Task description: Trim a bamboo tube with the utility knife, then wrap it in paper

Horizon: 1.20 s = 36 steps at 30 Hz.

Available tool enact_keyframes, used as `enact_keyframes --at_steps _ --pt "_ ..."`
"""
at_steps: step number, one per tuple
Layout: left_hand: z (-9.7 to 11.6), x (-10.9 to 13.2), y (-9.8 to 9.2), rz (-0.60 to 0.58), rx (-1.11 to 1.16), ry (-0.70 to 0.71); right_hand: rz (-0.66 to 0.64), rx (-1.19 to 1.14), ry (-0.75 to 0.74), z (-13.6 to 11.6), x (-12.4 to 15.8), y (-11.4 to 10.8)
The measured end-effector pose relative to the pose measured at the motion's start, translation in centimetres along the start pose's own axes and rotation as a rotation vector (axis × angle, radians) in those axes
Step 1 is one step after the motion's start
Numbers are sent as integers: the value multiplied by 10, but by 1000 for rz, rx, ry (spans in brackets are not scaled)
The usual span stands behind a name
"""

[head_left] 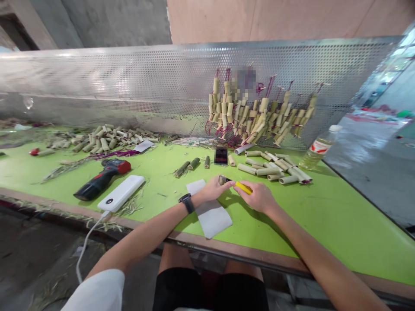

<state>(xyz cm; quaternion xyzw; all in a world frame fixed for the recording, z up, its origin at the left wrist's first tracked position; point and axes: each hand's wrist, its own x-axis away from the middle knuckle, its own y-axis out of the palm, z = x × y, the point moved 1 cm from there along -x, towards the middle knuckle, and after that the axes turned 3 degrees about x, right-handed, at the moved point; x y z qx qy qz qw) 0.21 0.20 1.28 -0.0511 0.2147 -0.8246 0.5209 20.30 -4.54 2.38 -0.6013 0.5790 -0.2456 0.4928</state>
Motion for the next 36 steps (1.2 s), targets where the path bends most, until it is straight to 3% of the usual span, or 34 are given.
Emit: enact_keyframes --at_steps 4,10,15,20,31,36 --pt "1 0 1 51 13 -11 113 142 58 5 -2 0" --pt "-5 0 0 102 60 -49 100 22 58 10 -4 -3" --pt "-16 -2 1 -8 234 -44 84 -39 65 12 -5 -2" --pt "-15 -4 1 -63 262 -16 88 -80 93 15 -5 -4" --pt "-7 0 1 -87 445 -52 27 -130 28 7 -3 -7" --pt "-2 1 0 -118 563 -160 -13 -162 -7 7 -2 -7"
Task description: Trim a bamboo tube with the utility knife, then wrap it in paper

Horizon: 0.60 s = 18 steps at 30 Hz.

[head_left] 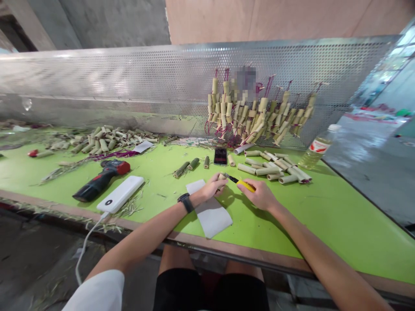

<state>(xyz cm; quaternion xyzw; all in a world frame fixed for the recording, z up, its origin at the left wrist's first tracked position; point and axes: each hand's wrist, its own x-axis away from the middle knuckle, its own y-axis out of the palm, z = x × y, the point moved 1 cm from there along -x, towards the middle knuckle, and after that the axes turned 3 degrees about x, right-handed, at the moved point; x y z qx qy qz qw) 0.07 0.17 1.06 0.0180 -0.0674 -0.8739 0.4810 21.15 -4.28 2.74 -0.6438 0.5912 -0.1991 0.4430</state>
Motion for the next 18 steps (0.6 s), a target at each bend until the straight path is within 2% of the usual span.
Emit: enact_keyframes --at_steps 6,12,18 --pt "4 2 3 38 -30 -35 -47 -34 -34 1 1 3" --pt "4 1 4 37 -144 68 -55 -28 -53 0 1 6" --pt "-1 -2 1 64 -216 113 -15 24 -32 -4 2 5"
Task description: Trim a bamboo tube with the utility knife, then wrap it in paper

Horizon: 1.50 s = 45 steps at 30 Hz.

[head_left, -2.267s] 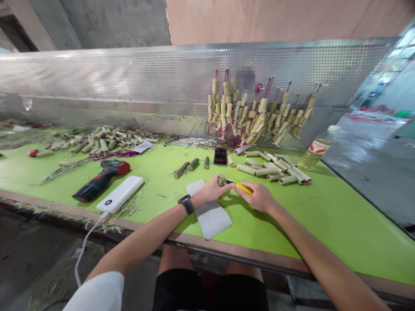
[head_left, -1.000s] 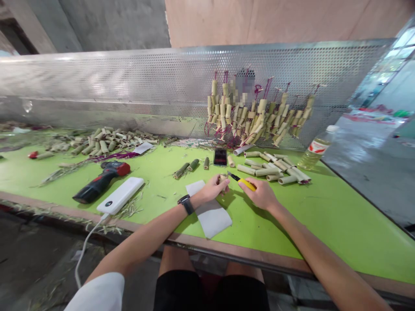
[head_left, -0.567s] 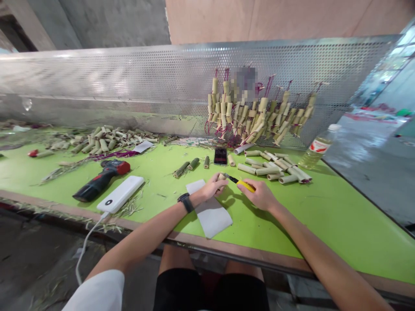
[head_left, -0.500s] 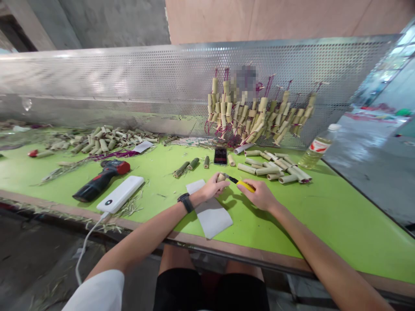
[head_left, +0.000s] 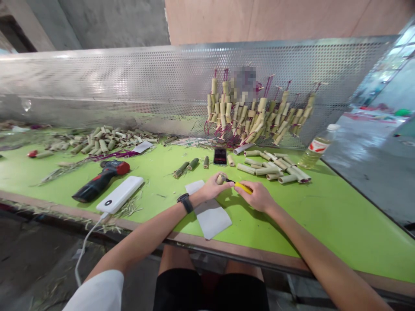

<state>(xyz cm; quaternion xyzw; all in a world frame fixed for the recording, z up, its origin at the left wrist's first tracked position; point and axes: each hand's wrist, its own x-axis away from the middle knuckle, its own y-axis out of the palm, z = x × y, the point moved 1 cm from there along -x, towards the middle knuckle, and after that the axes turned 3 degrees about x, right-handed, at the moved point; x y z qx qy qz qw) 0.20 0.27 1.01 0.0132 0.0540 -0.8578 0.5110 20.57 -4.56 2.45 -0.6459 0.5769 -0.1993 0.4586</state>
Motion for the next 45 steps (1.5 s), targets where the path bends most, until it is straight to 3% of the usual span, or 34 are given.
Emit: enact_keyframes --at_steps 5,11,16,23,26,33,38,45 --pt "-2 -2 0 45 -37 17 93 138 26 0 0 3" --pt "-2 -5 3 123 26 -59 179 289 -18 2 -2 10" --pt "0 -3 3 145 87 -101 297 290 52 12 -6 0" --pt "3 -1 1 19 145 -106 107 115 -13 9 -5 -1" --pt "1 -1 1 16 172 -87 44 90 -36 5 -3 1" --pt "-2 -2 2 -3 114 -89 12 70 -26 2 -1 1" --pt "-1 1 3 25 -49 -105 -14 52 -39 0 -1 0" --pt "-1 1 1 26 -221 -8 -30 17 -52 0 0 0"
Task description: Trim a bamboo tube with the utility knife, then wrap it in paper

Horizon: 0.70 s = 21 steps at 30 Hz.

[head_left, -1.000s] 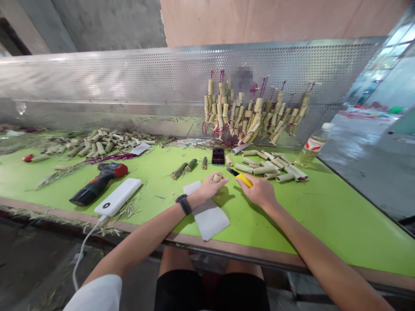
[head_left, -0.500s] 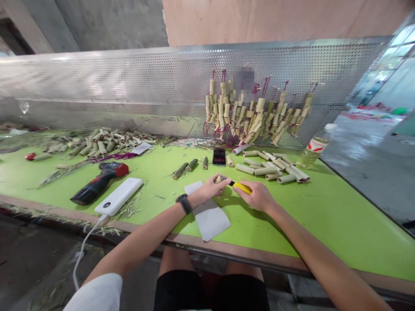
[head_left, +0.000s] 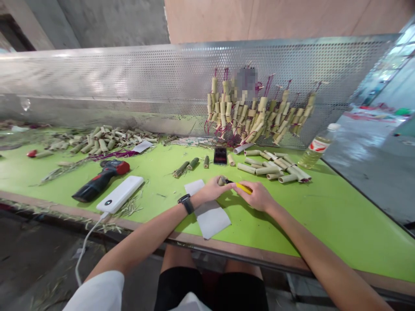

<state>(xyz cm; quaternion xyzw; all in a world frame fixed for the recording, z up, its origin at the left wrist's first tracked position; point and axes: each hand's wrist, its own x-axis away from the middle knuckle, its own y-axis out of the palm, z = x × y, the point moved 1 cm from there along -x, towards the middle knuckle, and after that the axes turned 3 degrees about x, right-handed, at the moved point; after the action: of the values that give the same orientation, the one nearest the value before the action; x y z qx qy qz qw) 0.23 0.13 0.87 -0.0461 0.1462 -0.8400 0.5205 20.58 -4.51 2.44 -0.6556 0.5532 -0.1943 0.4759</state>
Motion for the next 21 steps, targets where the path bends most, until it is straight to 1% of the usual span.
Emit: enact_keyframes --at_steps 3,8,11,13,16,19,21 --pt "2 -1 -1 3 -67 44 28 37 33 -2 -1 2" --pt "5 -3 0 40 -125 28 134 266 76 1 -2 4" --pt "2 -2 0 82 -96 -38 192 302 134 11 -4 0" --pt "-1 -2 0 80 -53 -102 205 263 142 16 -5 -4" --pt "-1 -3 -2 58 -11 -123 164 141 98 17 -5 -5" --pt "1 -3 -3 33 22 -119 61 41 27 10 -4 -1" --pt "2 -2 -3 11 31 -115 9 2 15 5 -3 1"
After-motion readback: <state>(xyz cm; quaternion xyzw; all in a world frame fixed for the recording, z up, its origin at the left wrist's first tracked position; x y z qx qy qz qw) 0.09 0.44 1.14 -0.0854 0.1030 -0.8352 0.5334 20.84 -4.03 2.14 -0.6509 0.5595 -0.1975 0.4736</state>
